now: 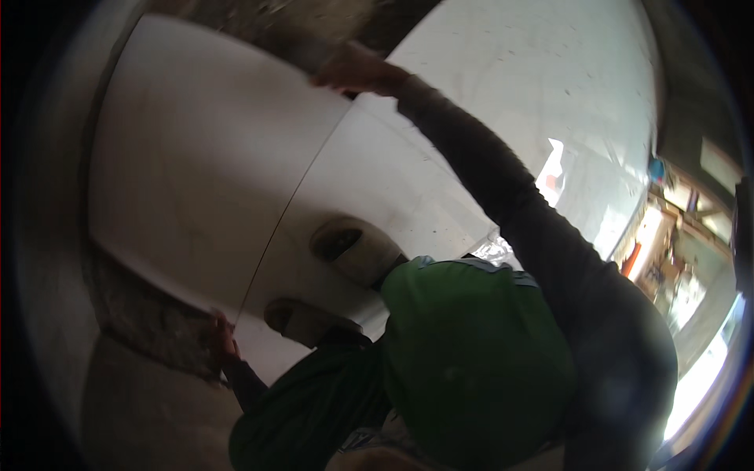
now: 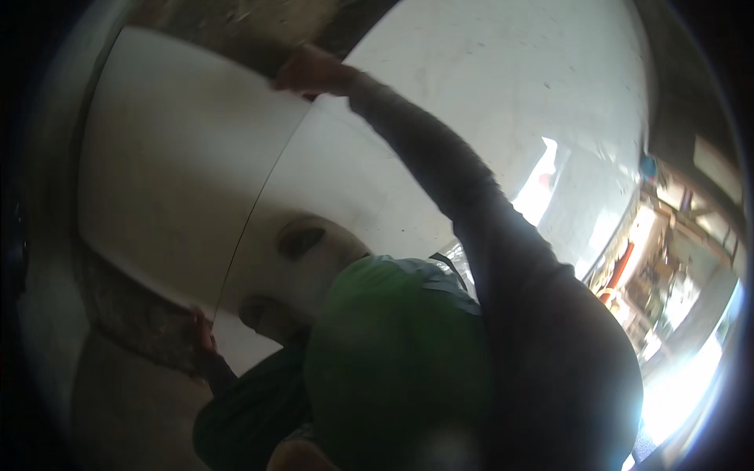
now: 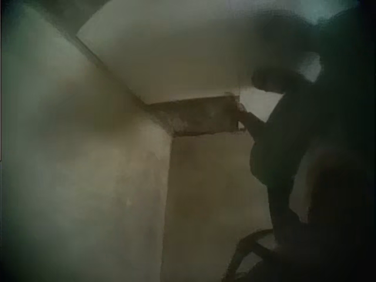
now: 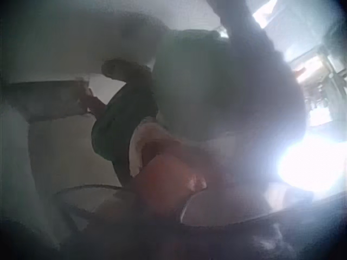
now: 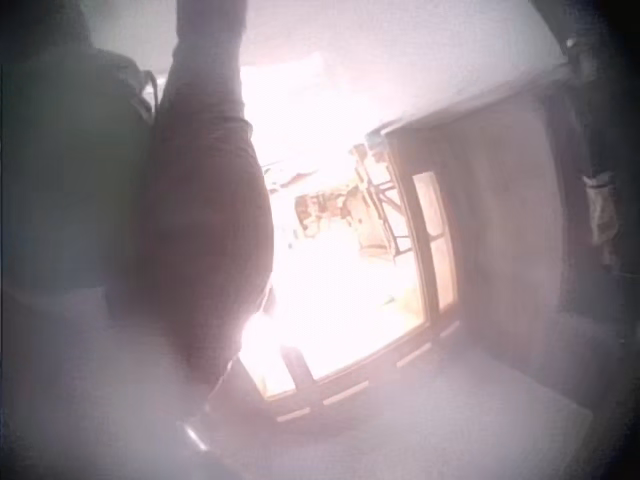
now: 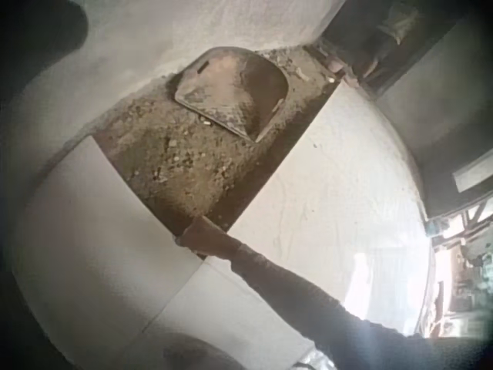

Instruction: The person places a large white floor tile onto a prepared surface, aligning it with previously laid tiles by hand and pressing it into position.

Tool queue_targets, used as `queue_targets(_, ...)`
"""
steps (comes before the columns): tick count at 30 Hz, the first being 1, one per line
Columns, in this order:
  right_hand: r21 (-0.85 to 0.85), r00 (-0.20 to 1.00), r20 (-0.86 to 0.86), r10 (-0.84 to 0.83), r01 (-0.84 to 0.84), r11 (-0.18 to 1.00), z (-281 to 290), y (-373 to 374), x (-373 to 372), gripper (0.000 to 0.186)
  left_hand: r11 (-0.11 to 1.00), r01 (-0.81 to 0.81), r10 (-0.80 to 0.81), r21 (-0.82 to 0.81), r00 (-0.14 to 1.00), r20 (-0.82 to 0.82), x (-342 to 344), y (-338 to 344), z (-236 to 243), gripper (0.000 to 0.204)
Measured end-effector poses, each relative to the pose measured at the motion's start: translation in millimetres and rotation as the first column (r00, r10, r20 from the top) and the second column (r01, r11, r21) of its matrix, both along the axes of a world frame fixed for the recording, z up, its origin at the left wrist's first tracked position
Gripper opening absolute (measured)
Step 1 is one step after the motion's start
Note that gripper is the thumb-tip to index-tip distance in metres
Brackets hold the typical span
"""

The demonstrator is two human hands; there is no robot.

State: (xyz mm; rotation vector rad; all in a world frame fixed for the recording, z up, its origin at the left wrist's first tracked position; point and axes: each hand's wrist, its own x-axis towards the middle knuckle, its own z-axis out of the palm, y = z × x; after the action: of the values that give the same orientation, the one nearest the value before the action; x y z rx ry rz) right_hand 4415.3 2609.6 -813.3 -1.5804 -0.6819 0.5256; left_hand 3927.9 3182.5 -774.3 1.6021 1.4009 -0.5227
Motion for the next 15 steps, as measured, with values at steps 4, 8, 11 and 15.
queue_targets(4, -0.143, 0.982, -0.190, 0.021, -0.049, 0.988, -26.4, -17.0, 5.5, 0.034, 0.980, 0.199, -0.199, -0.002, 0.979, 0.040, -14.2, 11.0, -11.2, 0.058)
queue_targets(8, -0.428, 0.957, -0.267, -0.110, -0.015, 0.904, -17.8, -12.7, 16.1, 0.034, 0.992, 0.058, -0.040, -0.111, 0.987, 0.154, -14.6, 5.1, -14.6, 0.064)
queue_targets(11, -0.419, 0.918, -0.333, -0.216, 0.061, 0.906, 1.8, 2.1, 16.1, 0.027, 0.981, 0.056, -0.006, -0.183, 0.965, 0.260, 0.5, -1.4, -6.2, 0.061)
queue_targets(15, -0.458, 0.889, -0.391, -0.240, 0.038, 0.888, 20.8, 27.2, 6.4, 0.020, 0.968, 0.080, -0.011, -0.236, 0.960, 0.279, 11.9, -3.4, 14.5, 0.057)
